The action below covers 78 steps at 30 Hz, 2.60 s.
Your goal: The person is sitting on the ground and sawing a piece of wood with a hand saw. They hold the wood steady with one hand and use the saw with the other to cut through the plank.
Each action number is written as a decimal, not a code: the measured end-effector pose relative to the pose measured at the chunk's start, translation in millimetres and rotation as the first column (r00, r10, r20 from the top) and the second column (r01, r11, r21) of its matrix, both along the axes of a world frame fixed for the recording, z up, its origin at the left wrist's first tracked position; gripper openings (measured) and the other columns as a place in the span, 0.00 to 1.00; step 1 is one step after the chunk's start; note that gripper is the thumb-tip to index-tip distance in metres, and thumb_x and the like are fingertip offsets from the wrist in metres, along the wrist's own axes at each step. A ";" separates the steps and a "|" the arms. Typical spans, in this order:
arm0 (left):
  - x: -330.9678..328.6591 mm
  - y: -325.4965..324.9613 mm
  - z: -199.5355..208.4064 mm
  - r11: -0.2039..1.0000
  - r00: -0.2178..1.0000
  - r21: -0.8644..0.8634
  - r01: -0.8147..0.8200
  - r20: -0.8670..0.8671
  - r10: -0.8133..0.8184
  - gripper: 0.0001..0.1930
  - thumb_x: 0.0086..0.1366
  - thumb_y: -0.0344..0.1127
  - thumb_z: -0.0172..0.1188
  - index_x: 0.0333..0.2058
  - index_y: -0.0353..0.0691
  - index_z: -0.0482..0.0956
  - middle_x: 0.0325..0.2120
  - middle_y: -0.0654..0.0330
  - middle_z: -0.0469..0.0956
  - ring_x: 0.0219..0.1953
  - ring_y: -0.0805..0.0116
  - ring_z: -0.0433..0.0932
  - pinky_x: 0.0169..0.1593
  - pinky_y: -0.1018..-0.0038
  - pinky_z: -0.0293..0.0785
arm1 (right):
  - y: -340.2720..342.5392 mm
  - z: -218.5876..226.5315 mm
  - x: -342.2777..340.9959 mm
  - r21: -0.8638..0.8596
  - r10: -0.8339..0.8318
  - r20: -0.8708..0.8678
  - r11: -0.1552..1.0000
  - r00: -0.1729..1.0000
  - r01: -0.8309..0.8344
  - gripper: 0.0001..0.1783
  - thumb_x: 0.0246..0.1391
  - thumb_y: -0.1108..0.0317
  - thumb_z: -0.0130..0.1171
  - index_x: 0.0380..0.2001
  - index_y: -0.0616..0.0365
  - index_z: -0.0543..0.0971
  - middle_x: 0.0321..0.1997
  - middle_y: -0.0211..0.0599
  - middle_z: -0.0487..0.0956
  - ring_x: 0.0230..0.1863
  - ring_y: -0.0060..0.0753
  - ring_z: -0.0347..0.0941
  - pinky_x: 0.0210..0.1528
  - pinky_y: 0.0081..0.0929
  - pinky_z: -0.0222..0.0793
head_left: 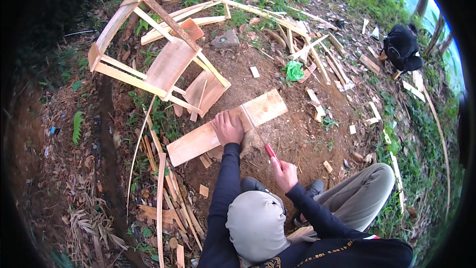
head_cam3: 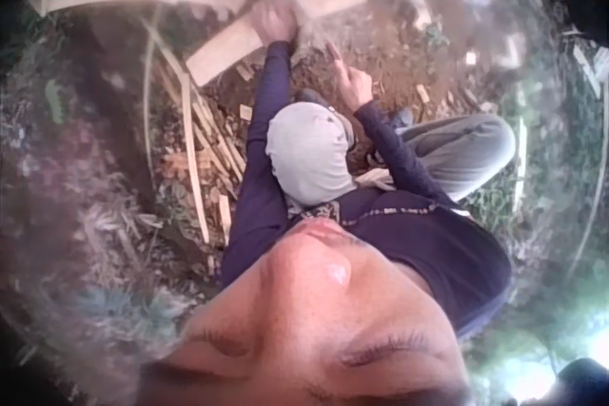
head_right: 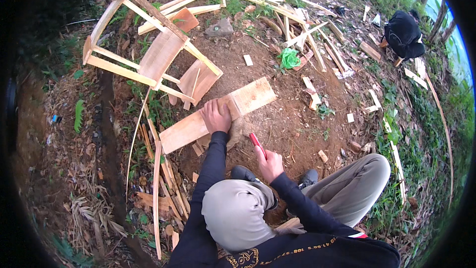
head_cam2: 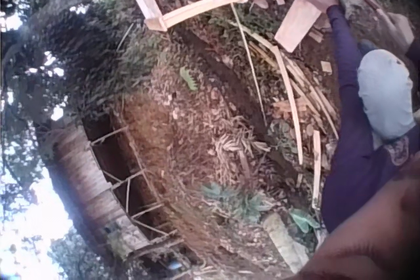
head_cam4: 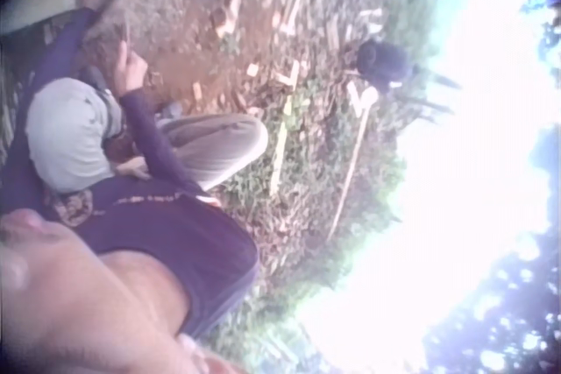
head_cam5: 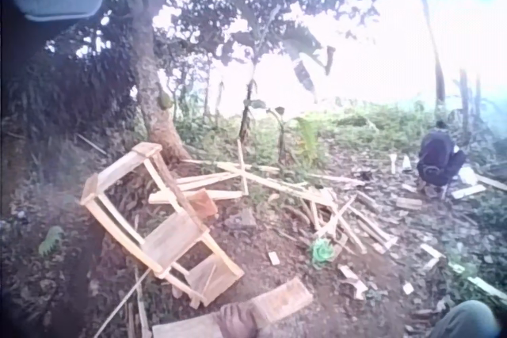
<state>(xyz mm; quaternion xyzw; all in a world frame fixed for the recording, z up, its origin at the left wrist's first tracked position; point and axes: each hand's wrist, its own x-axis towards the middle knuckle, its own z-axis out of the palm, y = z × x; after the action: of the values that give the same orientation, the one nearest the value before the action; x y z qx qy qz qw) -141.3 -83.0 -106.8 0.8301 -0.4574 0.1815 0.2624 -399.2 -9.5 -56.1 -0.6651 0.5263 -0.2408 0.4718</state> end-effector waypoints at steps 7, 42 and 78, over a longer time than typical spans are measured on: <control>-0.1 -1.4 -3.9 0.999 1.000 -0.036 0.020 0.000 -0.020 0.21 0.64 0.48 0.57 0.48 0.38 0.78 0.49 0.56 0.77 0.59 0.56 0.70 0.68 0.44 0.54 | -36.0 -3.8 44.8 -0.117 -0.067 0.069 0.990 0.995 0.075 0.33 0.66 0.46 0.53 0.20 0.68 0.78 0.13 0.53 0.68 0.14 0.46 0.68 0.23 0.44 0.63; 17.8 -26.7 -15.5 0.984 0.984 0.077 -0.158 -0.071 0.163 0.14 0.71 0.40 0.48 0.34 0.42 0.82 0.36 0.57 0.82 0.48 0.57 0.76 0.68 0.48 0.57 | -32.7 10.4 46.6 -0.038 -0.035 -0.042 0.999 0.999 0.034 0.34 0.68 0.46 0.51 0.17 0.66 0.75 0.11 0.41 0.65 0.14 0.30 0.63 0.21 0.36 0.60; 21.3 -27.1 -11.2 0.988 0.987 0.000 -0.153 -0.051 0.152 0.14 0.70 0.39 0.48 0.32 0.40 0.81 0.34 0.55 0.81 0.47 0.54 0.76 0.67 0.48 0.57 | -40.2 13.7 51.8 -0.056 -0.013 -0.006 0.998 1.000 0.013 0.34 0.68 0.45 0.51 0.18 0.65 0.78 0.11 0.36 0.69 0.15 0.26 0.69 0.21 0.33 0.63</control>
<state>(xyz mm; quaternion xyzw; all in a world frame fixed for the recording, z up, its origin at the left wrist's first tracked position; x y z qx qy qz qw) -120.0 -110.1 -118.0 0.8664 -0.3854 0.1810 0.2610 -347.4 -49.7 -42.4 -0.6755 0.5251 -0.2564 0.4497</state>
